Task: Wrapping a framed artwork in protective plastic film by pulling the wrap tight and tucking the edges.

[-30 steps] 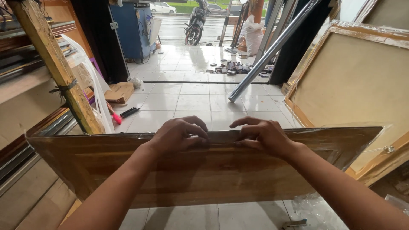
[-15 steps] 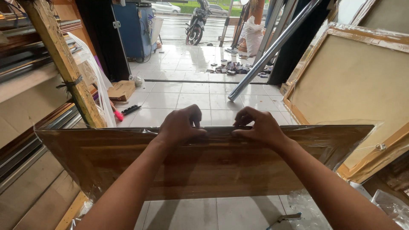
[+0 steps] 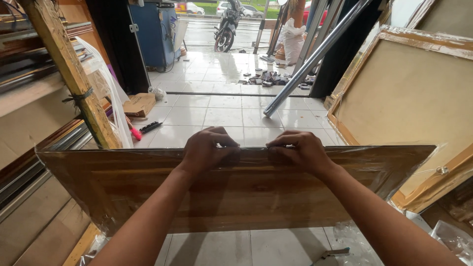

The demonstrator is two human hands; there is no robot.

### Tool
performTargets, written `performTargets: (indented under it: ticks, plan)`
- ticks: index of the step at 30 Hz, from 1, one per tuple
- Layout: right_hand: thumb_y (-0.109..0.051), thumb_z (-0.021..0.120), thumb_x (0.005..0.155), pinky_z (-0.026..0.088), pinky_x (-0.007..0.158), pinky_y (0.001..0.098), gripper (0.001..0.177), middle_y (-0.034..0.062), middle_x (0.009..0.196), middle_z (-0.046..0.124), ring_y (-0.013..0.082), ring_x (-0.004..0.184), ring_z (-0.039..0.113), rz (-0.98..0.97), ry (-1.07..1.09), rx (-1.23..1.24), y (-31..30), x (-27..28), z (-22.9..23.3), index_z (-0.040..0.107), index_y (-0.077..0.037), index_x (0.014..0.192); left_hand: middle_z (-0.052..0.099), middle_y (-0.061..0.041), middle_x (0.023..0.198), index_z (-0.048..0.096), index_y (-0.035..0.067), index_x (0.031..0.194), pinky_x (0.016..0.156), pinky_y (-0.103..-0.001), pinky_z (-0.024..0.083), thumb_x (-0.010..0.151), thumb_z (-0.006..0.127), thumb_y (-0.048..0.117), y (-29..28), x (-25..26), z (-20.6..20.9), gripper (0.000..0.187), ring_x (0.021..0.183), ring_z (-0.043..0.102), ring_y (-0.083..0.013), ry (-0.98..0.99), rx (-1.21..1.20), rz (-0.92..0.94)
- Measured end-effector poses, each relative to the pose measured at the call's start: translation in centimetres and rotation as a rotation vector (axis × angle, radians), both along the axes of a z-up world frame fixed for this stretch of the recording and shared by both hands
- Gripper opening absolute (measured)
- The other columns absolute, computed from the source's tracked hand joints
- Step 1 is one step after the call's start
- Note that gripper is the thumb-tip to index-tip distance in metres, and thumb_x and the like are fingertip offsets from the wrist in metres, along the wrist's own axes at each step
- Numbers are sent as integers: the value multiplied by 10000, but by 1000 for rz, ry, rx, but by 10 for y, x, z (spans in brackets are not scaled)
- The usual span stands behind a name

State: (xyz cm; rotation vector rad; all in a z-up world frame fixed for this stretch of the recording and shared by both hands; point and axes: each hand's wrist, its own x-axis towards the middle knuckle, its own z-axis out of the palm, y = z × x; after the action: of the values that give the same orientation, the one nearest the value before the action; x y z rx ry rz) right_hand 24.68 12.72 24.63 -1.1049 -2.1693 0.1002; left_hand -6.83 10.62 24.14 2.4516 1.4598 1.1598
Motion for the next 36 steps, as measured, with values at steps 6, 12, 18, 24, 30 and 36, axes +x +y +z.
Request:
performTargets:
  ticks: [6, 12, 18, 24, 30, 36]
  plan:
    - [-248, 812, 1005, 658, 917, 441, 165, -50, 1022, 876, 217, 1014, 833, 85, 144, 49, 37, 6, -12, 912, -311, 1121, 833, 1, 891, 911, 284, 997, 867, -444, 669, 920, 899, 207, 25, 1, -1, 110, 924, 810, -235, -195, 32, -86]
    - [-139, 859, 926, 656, 855, 441, 126, 19, 906, 827, 236, 880, 787, 199, 156, 70, 42, 7, -15, 926, -218, 996, 815, -7, 835, 897, 224, 889, 854, -484, 665, 844, 945, 160, 44, -10, -5, 91, 900, 797, -247, -228, -5, -208]
    - [-202, 955, 817, 651, 749, 401, 94, -8, 851, 771, 217, 807, 742, 128, -111, 352, 49, 7, -24, 909, -247, 886, 726, 46, 972, 853, 284, 872, 857, -478, 668, 892, 927, 349, 42, -12, -9, 100, 1029, 727, -224, 163, 132, -93]
    - [-394, 961, 860, 651, 698, 415, 152, -29, 813, 761, 228, 766, 747, 30, -74, 335, 41, -5, -21, 882, -265, 848, 726, -10, 949, 816, 195, 828, 789, -477, 668, 940, 898, 451, 24, 9, -7, 291, 965, 746, -252, 169, 188, 48]
    - [-366, 970, 793, 659, 739, 501, 207, -34, 798, 735, 258, 789, 762, -143, -143, 170, 38, -9, -16, 815, -244, 858, 645, 27, 902, 684, 192, 761, 674, -453, 640, 843, 939, 559, 38, 14, -22, 454, 938, 731, -241, 144, 222, 152]
    - [-364, 991, 800, 664, 814, 567, 347, -28, 936, 708, 297, 961, 778, -102, -145, 195, 28, -5, -12, 759, -280, 1044, 656, 74, 972, 737, 348, 1084, 753, -499, 687, 792, 980, 513, 35, 12, -18, 414, 998, 742, -229, 142, 219, 69]
